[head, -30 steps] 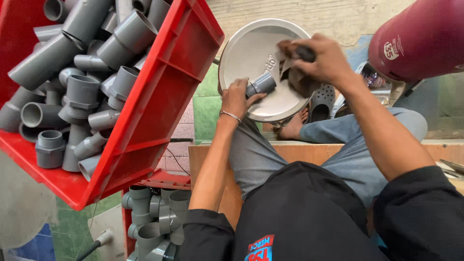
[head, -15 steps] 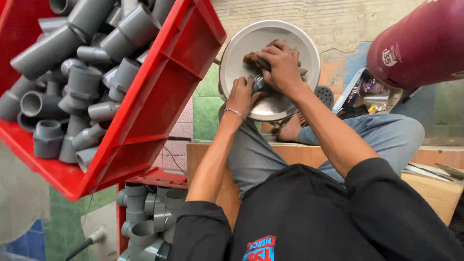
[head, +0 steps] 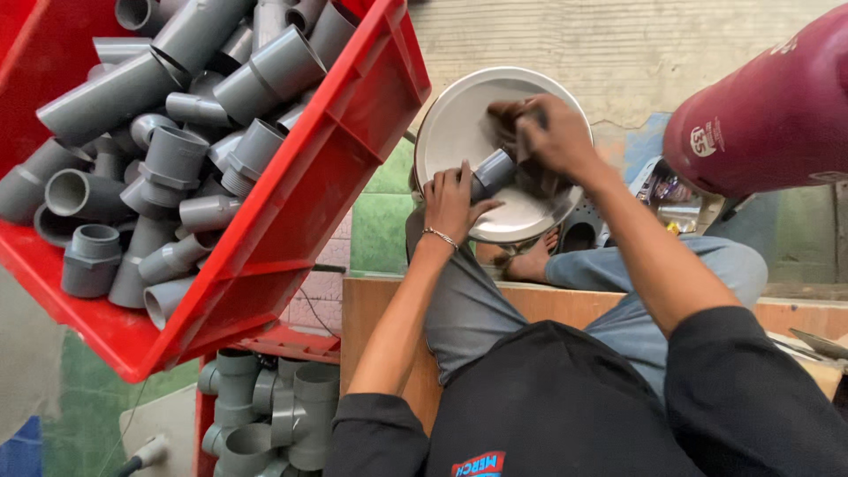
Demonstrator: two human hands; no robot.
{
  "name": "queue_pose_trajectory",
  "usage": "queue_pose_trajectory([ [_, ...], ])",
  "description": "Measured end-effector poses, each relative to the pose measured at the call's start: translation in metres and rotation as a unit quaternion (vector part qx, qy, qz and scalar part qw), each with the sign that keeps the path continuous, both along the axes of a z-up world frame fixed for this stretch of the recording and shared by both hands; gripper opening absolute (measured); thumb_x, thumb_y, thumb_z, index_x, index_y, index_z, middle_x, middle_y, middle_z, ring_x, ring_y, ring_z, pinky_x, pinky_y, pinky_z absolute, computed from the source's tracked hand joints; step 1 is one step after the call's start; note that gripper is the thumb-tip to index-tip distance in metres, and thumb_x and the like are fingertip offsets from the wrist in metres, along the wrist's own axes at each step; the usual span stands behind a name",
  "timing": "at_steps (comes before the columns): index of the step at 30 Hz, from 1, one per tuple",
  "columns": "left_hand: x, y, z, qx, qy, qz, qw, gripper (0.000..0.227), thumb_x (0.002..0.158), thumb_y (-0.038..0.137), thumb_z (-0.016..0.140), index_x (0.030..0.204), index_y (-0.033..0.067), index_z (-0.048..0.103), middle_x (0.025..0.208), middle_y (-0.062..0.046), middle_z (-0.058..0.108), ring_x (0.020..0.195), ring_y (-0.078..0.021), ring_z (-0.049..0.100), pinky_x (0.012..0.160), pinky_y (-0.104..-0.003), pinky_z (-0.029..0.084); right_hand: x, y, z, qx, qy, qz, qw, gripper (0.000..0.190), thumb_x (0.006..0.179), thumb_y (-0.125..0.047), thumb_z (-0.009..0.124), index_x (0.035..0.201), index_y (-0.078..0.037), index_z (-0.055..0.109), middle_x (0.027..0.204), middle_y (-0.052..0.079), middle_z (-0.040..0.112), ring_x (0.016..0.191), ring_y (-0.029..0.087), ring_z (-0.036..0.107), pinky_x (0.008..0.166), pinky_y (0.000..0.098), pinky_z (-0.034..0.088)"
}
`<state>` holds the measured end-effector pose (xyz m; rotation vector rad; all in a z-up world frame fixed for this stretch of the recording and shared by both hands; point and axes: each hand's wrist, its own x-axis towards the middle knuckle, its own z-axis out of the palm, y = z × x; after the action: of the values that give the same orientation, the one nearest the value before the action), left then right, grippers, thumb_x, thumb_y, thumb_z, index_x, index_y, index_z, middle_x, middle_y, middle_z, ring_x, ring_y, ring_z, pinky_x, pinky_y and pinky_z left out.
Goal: The person sits on the floor and wipes gray plastic pipe fittings with a cloth. They pick up fittings from a red crate, clean them over a white bucket, and place the cleaned items into a cardboard box.
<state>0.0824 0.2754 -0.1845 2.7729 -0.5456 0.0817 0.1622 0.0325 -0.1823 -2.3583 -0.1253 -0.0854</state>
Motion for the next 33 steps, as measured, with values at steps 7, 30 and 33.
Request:
queue_pose_trajectory([
  [7,0.016,0.001,0.007,-0.013,0.024,-0.008,1.000,0.062,0.077,0.037,0.081,0.127,0.0109,0.057,0.117,-0.006,0.056,0.113,-0.0269,0.053,0.094,-0.047,0.046,-0.030,-0.005,0.135,-0.042,0.070,0.019,0.996,0.030,0.098,-0.031,0.065,0.123,-0.015,0.062,0.106,0.026,0.068,0.104,0.052,0.060,0.086,0.0579,0.048],
  [30,0.023,-0.005,-0.072,-0.047,0.029,0.008,0.998,0.046,0.071,0.028,0.080,0.110,0.0128,0.061,0.101,-0.007,0.055,0.102,-0.0287,0.053,0.082,-0.047,0.048,-0.091,0.079,0.066,-0.049,-0.234,0.072,0.968,0.023,0.094,-0.019,0.068,0.115,-0.025,0.075,0.120,-0.007,0.073,0.101,0.031,0.065,0.091,0.0411,0.049],
  [33,0.016,-0.004,-0.017,-0.037,0.020,-0.008,0.999,0.047,0.075,0.034,0.079,0.113,0.0128,0.060,0.103,-0.007,0.056,0.104,-0.0278,0.054,0.084,-0.045,0.049,-0.058,0.082,0.093,0.023,-0.200,0.082,0.976,0.016,0.099,-0.015,0.064,0.110,-0.016,0.075,0.110,0.005,0.075,0.104,0.036,0.067,0.086,0.0533,0.051],
])
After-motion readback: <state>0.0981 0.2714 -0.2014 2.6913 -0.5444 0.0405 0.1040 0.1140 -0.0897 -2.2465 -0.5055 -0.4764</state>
